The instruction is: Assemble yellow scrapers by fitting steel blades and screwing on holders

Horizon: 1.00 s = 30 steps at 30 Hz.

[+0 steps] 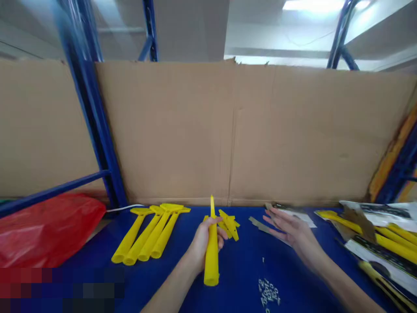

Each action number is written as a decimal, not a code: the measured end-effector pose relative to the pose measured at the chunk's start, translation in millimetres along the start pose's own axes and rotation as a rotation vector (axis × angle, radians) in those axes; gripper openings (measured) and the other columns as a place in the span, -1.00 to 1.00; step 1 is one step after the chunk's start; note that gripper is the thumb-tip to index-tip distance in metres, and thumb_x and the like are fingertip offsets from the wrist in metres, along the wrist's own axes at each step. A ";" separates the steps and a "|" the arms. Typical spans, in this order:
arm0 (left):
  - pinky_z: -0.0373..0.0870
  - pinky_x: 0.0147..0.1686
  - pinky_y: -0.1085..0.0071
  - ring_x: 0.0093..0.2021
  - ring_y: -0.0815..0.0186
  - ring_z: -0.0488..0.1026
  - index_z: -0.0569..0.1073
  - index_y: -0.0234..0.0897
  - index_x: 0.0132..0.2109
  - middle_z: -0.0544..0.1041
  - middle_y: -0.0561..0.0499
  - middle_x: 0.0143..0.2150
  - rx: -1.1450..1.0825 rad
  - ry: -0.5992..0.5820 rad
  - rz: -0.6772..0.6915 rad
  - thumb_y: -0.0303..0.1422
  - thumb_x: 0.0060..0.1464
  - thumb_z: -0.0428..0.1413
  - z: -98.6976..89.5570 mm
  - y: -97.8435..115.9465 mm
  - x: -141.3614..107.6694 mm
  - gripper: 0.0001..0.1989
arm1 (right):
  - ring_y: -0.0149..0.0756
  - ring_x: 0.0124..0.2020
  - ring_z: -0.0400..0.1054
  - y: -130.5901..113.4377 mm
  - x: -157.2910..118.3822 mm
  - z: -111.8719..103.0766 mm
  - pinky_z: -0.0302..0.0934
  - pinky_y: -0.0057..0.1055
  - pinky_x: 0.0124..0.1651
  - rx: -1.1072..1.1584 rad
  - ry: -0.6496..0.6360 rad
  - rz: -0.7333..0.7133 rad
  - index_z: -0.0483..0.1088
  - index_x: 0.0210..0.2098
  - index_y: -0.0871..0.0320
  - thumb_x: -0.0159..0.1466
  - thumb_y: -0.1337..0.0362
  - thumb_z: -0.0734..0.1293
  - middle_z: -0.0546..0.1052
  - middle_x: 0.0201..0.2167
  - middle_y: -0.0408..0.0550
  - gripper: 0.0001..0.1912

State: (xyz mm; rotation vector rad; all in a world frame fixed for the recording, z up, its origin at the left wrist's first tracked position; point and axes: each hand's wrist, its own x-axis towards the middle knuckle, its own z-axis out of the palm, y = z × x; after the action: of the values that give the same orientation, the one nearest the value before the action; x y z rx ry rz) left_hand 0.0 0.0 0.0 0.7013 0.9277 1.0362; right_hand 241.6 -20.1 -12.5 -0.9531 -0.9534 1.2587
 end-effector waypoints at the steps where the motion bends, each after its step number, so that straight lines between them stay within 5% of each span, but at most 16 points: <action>1: -0.03 -0.76 0.58 -0.81 0.47 0.17 0.34 -0.34 -0.26 0.37 0.05 -0.74 0.013 0.013 -0.008 -0.34 0.15 -0.16 0.5 -1.6 0.2 -0.78 | 0.03 0.11 0.33 -1.8 -1.3 2.0 0.18 0.00 0.13 0.022 -0.022 0.020 0.51 -0.14 0.06 -0.01 0.15 0.51 0.47 0.09 0.05 -0.57; 6: -0.06 -0.77 0.60 -0.82 0.51 0.17 0.31 -0.31 -0.35 0.39 0.08 -0.72 0.043 0.003 0.021 -0.23 0.11 -0.01 -0.6 -10.3 2.6 -0.79 | -0.09 0.14 0.30 -13.4 -8.3 9.0 0.35 -0.31 -0.04 0.137 -0.106 0.150 0.51 -0.13 0.12 0.19 0.04 0.30 0.46 0.11 0.05 -0.62; 10: 0.03 -0.74 0.59 -0.78 0.47 0.27 0.34 -0.35 -0.24 0.48 -0.02 -0.62 0.022 -0.079 0.026 -0.22 0.15 -0.11 -3.5 -15.3 1.8 -0.72 | -0.24 0.16 0.29 -18.3 -11.5 8.2 0.38 -0.54 -0.16 0.193 -0.167 0.210 0.51 -0.12 0.17 0.28 0.08 0.20 0.44 0.12 0.03 -0.62; 14: 0.11 -0.72 0.57 -0.77 0.44 0.29 0.37 -0.43 -0.19 0.48 -0.06 -0.62 0.026 -0.137 0.037 -0.21 0.15 -0.20 -3.4 -17.2 0.1 -0.61 | -0.21 0.10 0.35 -13.3 -8.5 7.6 0.32 -0.43 0.01 0.214 -0.207 0.209 0.52 -0.14 0.19 0.23 0.17 0.27 0.51 0.05 0.05 -0.69; 20: -0.01 -0.79 0.56 -0.84 0.41 0.20 0.29 -0.32 -0.17 0.43 0.04 -0.71 0.121 -0.047 0.092 -0.09 0.02 -0.08 4.3 -22.8 4.5 -0.62 | -0.08 -0.07 0.47 -1.2 0.2 9.4 0.33 -0.22 0.01 0.183 -0.082 0.237 0.53 -0.25 0.28 0.16 -0.07 0.28 0.59 -0.12 0.23 -0.50; 22: -0.01 -0.78 0.55 -0.83 0.40 0.22 0.27 -0.29 -0.20 0.43 0.05 -0.71 0.137 -0.022 0.119 -0.05 -0.07 -0.02 7.4 -25.9 5.7 -0.60 | -0.13 -0.17 0.52 6.1 4.4 6.8 0.37 -0.27 -0.08 0.068 -0.025 0.181 0.52 -0.25 0.23 0.09 0.06 0.40 0.63 -0.22 0.14 -0.63; 24: 0.01 -0.78 0.55 -0.83 0.39 0.24 0.27 -0.29 -0.23 0.43 0.05 -0.70 0.135 -0.010 0.137 -0.05 -0.13 0.01 9.1 -28.9 6.3 -0.58 | -0.19 -0.37 0.54 13.1 8.6 4.5 0.42 -0.33 -0.32 -0.078 0.028 0.113 0.47 -0.14 0.19 0.00 0.13 0.46 0.63 -0.27 0.09 -0.55; 27: 0.06 -0.76 0.54 -0.80 0.38 0.27 0.27 -0.30 -0.24 0.44 0.06 -0.68 0.125 -0.016 0.167 -0.10 -0.19 0.04 9.0 -32.5 5.5 -0.59 | -0.35 -0.73 0.35 16.8 10.8 6.8 0.12 -0.48 -0.76 -0.322 0.123 -0.021 0.28 0.09 0.12 -0.04 0.06 0.43 0.62 -0.41 -0.02 -0.28; 30: 0.07 -0.75 0.54 -0.80 0.40 0.27 0.24 -0.27 -0.29 0.45 0.06 -0.66 0.122 -0.022 0.210 -0.15 -0.18 0.05 8.1 -34.7 3.0 -0.67 | -0.44 -0.83 0.22 10.5 7.1 16.1 -0.05 -0.52 -0.81 -0.447 0.135 -0.115 0.33 -0.05 0.16 -0.05 0.04 0.39 0.61 -0.45 -0.03 -0.40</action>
State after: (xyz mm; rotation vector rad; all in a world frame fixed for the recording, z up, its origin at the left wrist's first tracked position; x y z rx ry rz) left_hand 21.7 -10.3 -26.4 0.9251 0.9174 1.1607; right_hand 223.5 -11.6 -16.9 -1.2908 -1.1898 0.8865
